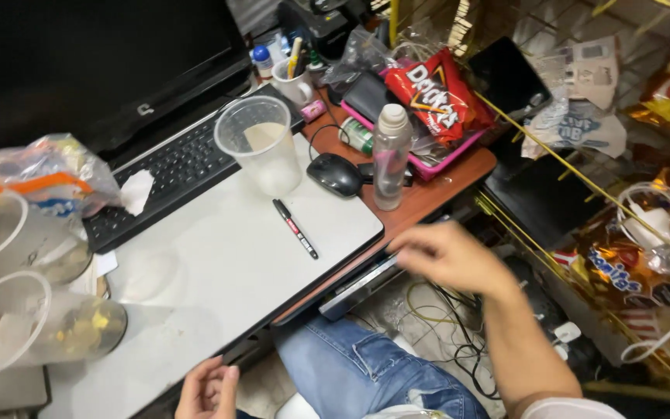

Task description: Counting and sorting coins from a cash register drawer and a bag onto a desk, then writing on a pouch.

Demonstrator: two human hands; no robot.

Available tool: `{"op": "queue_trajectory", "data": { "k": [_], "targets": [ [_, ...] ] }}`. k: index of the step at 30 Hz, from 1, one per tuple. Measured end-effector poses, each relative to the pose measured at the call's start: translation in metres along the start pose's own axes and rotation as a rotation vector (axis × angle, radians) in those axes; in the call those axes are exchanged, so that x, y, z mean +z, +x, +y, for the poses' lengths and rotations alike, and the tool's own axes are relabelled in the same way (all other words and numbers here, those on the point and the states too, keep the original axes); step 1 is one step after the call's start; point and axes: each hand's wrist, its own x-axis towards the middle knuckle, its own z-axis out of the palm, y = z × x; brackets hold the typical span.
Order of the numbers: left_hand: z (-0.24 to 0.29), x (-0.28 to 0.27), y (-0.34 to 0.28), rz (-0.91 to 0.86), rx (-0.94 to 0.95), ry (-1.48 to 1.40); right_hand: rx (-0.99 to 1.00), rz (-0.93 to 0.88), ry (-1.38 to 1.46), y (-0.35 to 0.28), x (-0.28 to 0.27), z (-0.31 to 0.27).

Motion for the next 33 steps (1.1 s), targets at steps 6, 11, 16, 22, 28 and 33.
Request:
{"op": "queue_trajectory", "data": {
  "k": [6, 11, 16, 22, 28, 33],
  "targets": [
    [-0.044, -0.007, -0.017, -0.308, -0.034, -0.044, -0.215, -0.618, 0.164, 0.018, 0.077, -0.037],
    [-0.004, -0.011, -0.041, -0.391, 0.161, 0.213, -0.439, -0.704, 0.201, 0.033, 0.122, -0.064],
    [0.017, -0.027, -0.045, -0.264, 0.288, 0.185, -0.461, -0.64, 0.279, 0.048, 0.142, -0.09],
    [0.026, -0.048, -0.007, 0.091, 0.372, 0.252, -0.424, -0.541, 0.221, 0.045, 0.148, -0.078],
    [0.0, -0.069, 0.111, 0.405, 0.397, 0.131, -0.354, -0.498, 0.057, 0.037, 0.161, -0.048],
    [0.023, -0.073, 0.156, 0.335, 0.119, 0.155, -0.241, -0.513, 0.005, 0.036, 0.17, -0.042]
  ]
}}
